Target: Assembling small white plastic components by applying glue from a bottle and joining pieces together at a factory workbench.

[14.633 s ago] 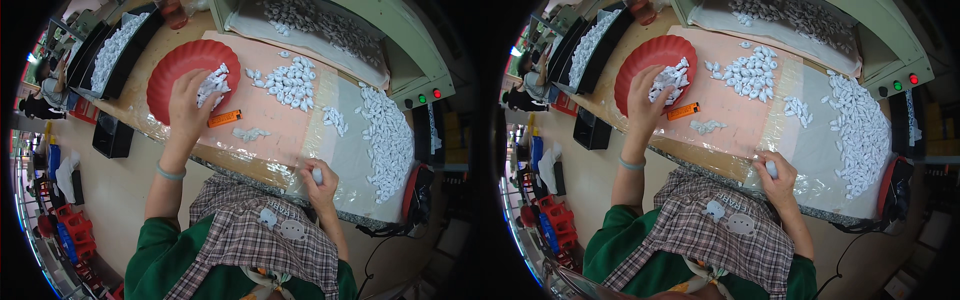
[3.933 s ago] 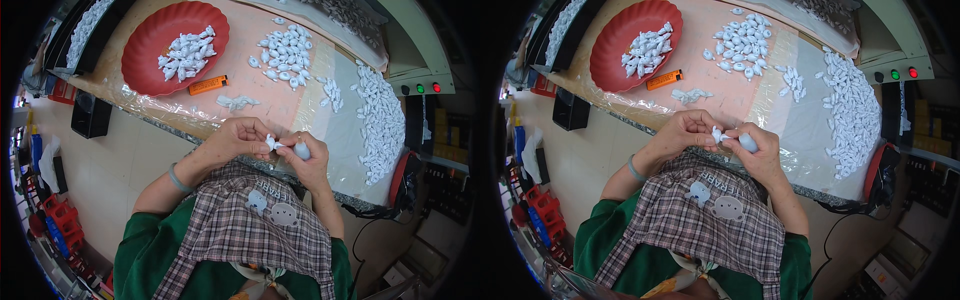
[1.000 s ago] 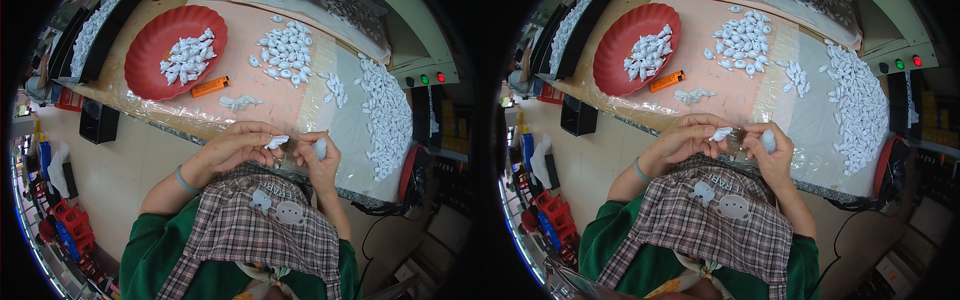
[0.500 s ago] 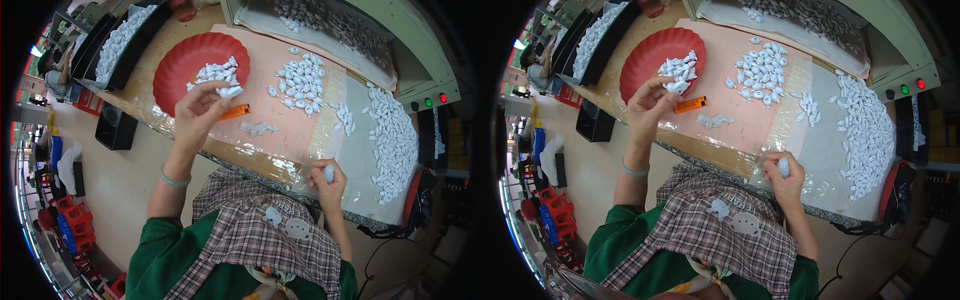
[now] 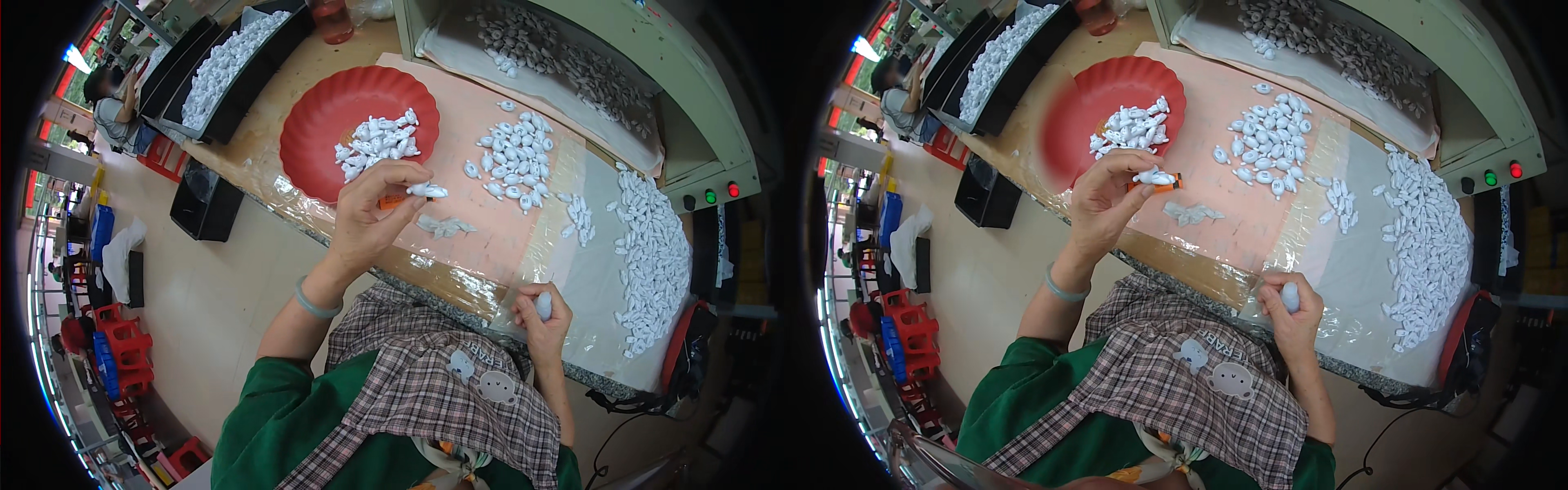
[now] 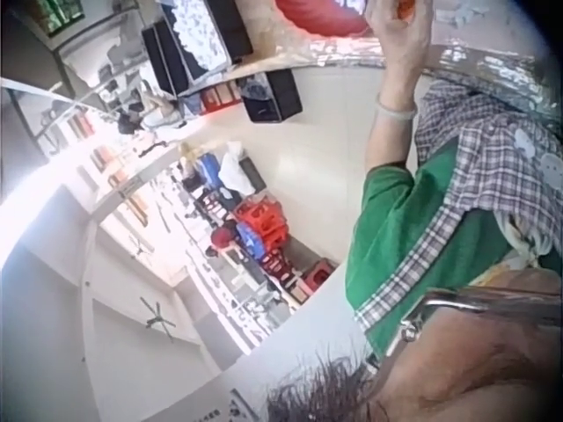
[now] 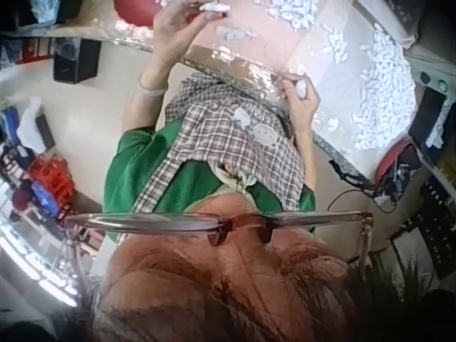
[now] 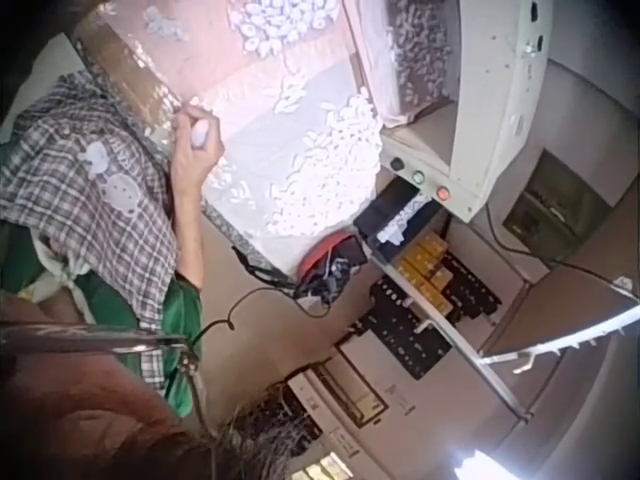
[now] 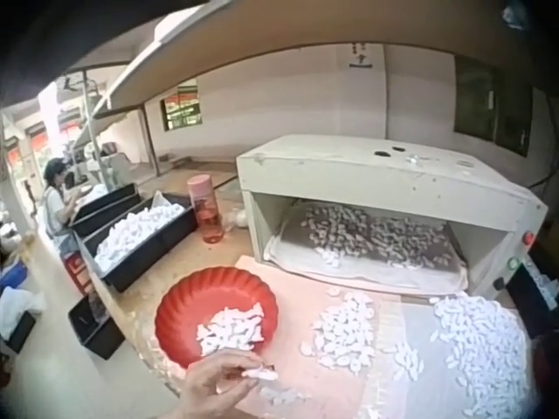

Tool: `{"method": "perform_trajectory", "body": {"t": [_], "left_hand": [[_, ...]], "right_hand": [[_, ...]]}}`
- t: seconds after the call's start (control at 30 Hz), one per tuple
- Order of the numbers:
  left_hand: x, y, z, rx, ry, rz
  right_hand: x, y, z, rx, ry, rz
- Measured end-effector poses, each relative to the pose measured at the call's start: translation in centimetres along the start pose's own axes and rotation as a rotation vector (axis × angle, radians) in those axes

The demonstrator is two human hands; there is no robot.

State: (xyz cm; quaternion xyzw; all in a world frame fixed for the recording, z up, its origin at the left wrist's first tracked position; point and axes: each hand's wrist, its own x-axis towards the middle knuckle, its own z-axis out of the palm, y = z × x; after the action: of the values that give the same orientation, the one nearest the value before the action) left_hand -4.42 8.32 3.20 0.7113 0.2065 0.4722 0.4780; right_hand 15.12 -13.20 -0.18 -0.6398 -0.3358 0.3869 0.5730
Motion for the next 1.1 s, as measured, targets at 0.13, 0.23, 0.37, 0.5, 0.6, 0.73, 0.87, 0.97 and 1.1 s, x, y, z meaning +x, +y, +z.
{"method": "perform_trajectory", "body": {"t": [0.13,0.23,0.37,0.5,0.6,0.73,0.87,0.97,1.1], "left_hand": [[0.8,-0.8,-1.5,0.155,0.064,-0.068],[2.1,-0.2,-1.6,0.509,0.094,0.015],[2.8,-0.5,0.0,0.88,0.061,0.311],[2.7,-2.0,3.2,0.699,-0.143,0.288],[3.3,-3.6,4.7,0.749,-0.173,0.296],[4.2,-4.7,5.8,0.868,-0.255,0.278],[4.0,-5.9,6.3,0.961,-0.236,0.327],[3.7,-6.2,6.3,0.994,-0.213,0.411],[3.0,-5.5,6.3,0.981,-0.324,0.24]], "right_hand": [[0.0,0.1,-0.1,0.01,-0.016,-0.013],[0.0,0.1,0.0,0.004,-0.016,-0.016],[0.0,0.0,0.0,-0.007,-0.022,-0.004],[0.0,0.1,0.0,-0.01,-0.025,0.0],[0.0,0.0,0.2,0.0,-0.03,-0.005],[-0.1,0.0,0.2,0.021,-0.032,-0.006],[-0.1,-0.1,0.2,0.014,-0.026,-0.003],[0.0,0.1,0.1,0.021,-0.035,-0.007],[0.0,0.0,0.1,0.002,-0.033,-0.007]]}}
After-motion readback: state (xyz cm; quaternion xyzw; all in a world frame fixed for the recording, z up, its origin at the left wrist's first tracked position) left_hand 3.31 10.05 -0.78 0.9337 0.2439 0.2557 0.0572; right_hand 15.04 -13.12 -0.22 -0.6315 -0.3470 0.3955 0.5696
